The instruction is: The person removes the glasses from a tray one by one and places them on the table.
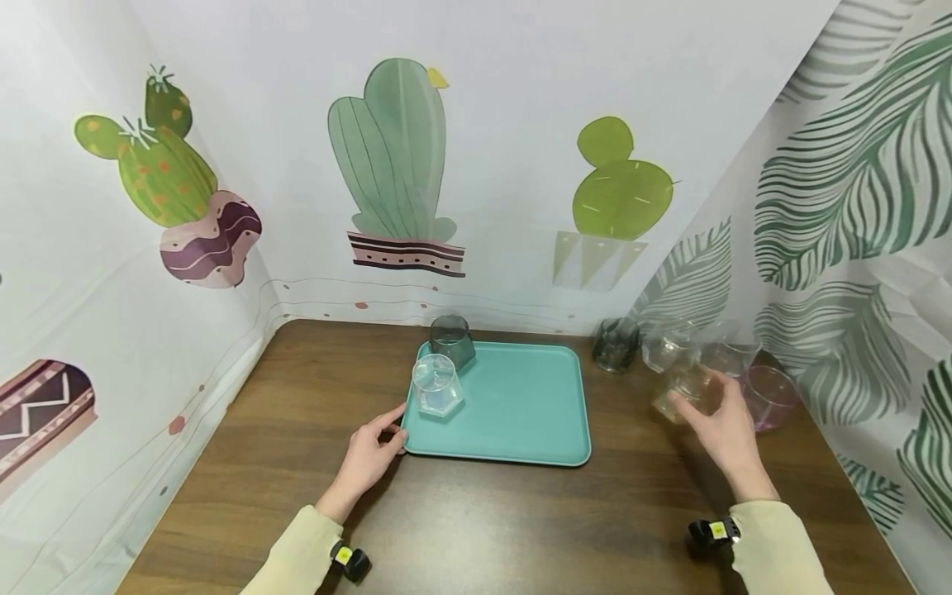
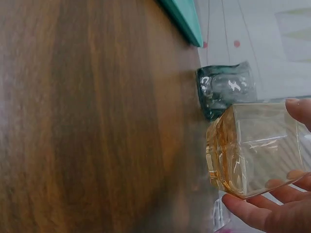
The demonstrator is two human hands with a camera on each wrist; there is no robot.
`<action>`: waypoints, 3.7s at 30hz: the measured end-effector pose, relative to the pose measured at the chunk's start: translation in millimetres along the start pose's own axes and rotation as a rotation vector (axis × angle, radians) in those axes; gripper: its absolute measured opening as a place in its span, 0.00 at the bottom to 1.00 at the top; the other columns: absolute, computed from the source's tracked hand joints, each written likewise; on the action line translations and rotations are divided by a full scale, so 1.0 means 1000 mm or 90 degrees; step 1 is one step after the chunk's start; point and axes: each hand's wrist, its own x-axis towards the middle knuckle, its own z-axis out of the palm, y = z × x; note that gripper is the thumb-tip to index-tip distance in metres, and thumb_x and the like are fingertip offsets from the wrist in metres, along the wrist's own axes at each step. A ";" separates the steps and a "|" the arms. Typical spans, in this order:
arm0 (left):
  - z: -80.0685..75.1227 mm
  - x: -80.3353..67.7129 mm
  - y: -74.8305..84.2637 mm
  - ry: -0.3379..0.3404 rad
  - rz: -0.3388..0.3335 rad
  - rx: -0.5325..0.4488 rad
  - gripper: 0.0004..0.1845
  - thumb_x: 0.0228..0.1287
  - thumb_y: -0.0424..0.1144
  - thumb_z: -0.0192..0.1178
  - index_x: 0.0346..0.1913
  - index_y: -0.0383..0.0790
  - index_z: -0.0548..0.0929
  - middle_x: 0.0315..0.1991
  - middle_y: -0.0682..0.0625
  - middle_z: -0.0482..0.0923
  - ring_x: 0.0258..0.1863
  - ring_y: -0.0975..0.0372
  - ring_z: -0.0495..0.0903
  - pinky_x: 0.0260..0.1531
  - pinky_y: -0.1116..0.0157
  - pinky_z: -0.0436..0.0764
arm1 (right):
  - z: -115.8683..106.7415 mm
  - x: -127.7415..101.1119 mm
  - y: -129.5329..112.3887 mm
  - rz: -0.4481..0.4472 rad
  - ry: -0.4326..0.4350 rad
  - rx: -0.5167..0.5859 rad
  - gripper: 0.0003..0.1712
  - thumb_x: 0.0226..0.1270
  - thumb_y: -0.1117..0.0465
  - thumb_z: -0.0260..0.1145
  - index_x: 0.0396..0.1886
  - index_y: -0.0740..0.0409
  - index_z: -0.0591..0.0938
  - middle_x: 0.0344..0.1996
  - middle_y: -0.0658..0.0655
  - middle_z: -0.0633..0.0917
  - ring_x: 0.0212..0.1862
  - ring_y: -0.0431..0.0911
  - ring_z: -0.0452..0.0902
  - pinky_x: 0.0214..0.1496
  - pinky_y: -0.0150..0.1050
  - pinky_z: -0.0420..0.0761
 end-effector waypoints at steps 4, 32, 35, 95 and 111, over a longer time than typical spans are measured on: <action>0.001 0.001 -0.001 0.000 0.001 0.003 0.24 0.60 0.28 0.59 0.61 0.38 0.75 0.42 0.41 0.78 0.25 0.65 0.80 0.24 0.74 0.82 | 0.000 0.002 0.006 0.012 0.002 -0.002 0.44 0.61 0.47 0.65 0.66 0.68 0.58 0.52 0.72 0.70 0.52 0.63 0.66 0.35 0.30 0.63; 0.001 0.001 -0.002 0.004 0.000 0.005 0.24 0.60 0.29 0.59 0.61 0.39 0.75 0.42 0.41 0.78 0.25 0.66 0.80 0.24 0.74 0.82 | 0.003 0.012 0.017 0.035 -0.018 0.012 0.49 0.64 0.45 0.61 0.68 0.74 0.50 0.55 0.77 0.64 0.54 0.69 0.62 0.47 0.62 0.67; 0.001 0.001 -0.002 0.002 0.000 0.001 0.24 0.60 0.28 0.59 0.61 0.39 0.75 0.42 0.40 0.78 0.26 0.65 0.80 0.24 0.74 0.82 | 0.003 0.013 0.016 0.031 -0.018 0.015 0.49 0.64 0.45 0.60 0.68 0.74 0.50 0.55 0.78 0.64 0.54 0.69 0.61 0.48 0.62 0.67; 0.001 0.000 0.000 0.003 -0.033 0.012 0.24 0.62 0.31 0.59 0.62 0.42 0.75 0.41 0.44 0.79 0.23 0.67 0.80 0.24 0.73 0.82 | 0.007 -0.035 -0.047 -0.045 0.088 0.045 0.34 0.61 0.53 0.66 0.62 0.66 0.68 0.51 0.69 0.75 0.38 0.19 0.65 0.35 0.09 0.68; 0.001 -0.001 0.002 0.006 -0.029 0.002 0.24 0.61 0.30 0.59 0.61 0.41 0.75 0.41 0.43 0.79 0.23 0.67 0.80 0.24 0.73 0.82 | 0.062 -0.043 -0.083 -0.127 -0.002 0.097 0.33 0.62 0.52 0.65 0.62 0.62 0.68 0.53 0.62 0.74 0.51 0.54 0.74 0.41 0.19 0.76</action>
